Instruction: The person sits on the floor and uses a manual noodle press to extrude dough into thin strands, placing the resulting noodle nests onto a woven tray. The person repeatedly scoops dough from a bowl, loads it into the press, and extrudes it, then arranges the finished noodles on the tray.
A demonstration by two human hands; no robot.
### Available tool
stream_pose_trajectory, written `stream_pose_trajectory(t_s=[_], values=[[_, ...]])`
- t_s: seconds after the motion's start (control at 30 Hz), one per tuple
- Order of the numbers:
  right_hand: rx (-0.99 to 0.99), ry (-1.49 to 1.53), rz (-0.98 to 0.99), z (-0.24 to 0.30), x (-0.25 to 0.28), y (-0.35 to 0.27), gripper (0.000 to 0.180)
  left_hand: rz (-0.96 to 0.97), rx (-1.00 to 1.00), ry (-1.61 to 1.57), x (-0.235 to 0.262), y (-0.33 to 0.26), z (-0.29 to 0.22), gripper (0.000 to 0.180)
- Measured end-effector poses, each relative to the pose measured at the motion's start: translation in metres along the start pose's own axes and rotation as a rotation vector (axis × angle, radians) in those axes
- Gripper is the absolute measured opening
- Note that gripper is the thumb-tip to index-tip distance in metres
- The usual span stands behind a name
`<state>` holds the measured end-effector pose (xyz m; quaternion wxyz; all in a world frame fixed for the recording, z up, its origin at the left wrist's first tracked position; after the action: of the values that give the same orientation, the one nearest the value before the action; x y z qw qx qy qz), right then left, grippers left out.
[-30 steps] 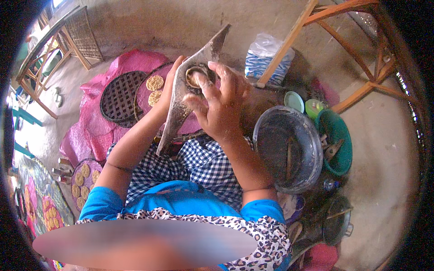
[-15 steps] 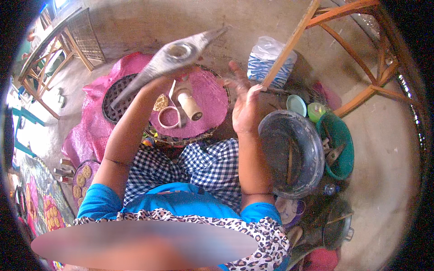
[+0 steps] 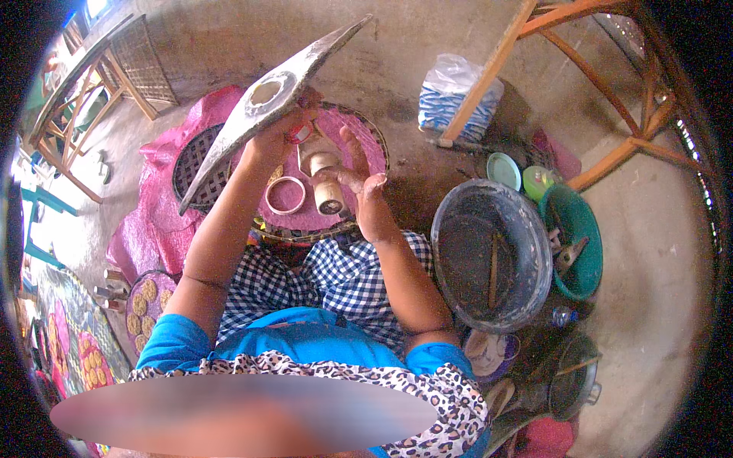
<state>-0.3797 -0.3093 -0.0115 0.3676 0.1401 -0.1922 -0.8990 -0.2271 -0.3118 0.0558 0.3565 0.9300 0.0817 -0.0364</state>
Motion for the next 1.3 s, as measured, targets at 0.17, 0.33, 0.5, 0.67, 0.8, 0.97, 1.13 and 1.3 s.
stream_pose_trajectory(t_s=[0.17, 0.33, 0.5, 0.67, 0.8, 0.97, 1.13, 1.3], values=[[0.038, 0.057, -0.024, 0.012, 0.003, -0.02, 0.101, -0.065, -0.033, 0.122, 0.003, -0.003, 0.003, 0.023], [-0.13, 0.698, -0.27, 0.006, 0.021, -0.016, 0.102, -0.093, -0.055, -0.07, 0.009, -0.002, 0.007, 0.025], [-0.187, 0.544, -0.424, -0.014, 0.006, -0.01, 0.107, -0.103, -0.09, -0.247, 0.01, -0.006, 0.017, 0.027], [-0.094, 0.673, -0.293, 0.0, 0.007, -0.018, 0.103, -0.263, -0.02, -0.14, 0.023, -0.009, 0.031, 0.034], [0.111, 0.149, -0.369, 0.03, 0.032, -0.02, 0.105, -0.34, -0.002, -0.006, 0.021, 0.001, 0.026, 0.032], [0.164, -0.413, -0.129, 0.023, 0.03, 0.022, 0.084, -0.079, 0.165, 0.305, -0.015, 0.012, 0.003, 0.037], [0.059, -1.235, 0.208, 0.005, 0.025, 0.028, 0.048, 0.119, 0.214, 0.326, -0.037, 0.016, -0.004, 0.041], [0.064, -1.175, 0.227, 0.014, 0.02, 0.012, 0.057, 0.158, -0.027, 0.194, -0.044, 0.023, 0.015, 0.039]])
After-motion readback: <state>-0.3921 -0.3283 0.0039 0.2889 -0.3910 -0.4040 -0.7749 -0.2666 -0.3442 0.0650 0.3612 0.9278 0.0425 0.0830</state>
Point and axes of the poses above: each hand's wrist, its own y-axis towards the middle knuckle, its own x-axis out of the back of the hand, z = x × y, the point moved 4 cm from there along y, towards the middle knuckle, and after that the axes turned 3 degrees about -z, right-handed, at the moved point
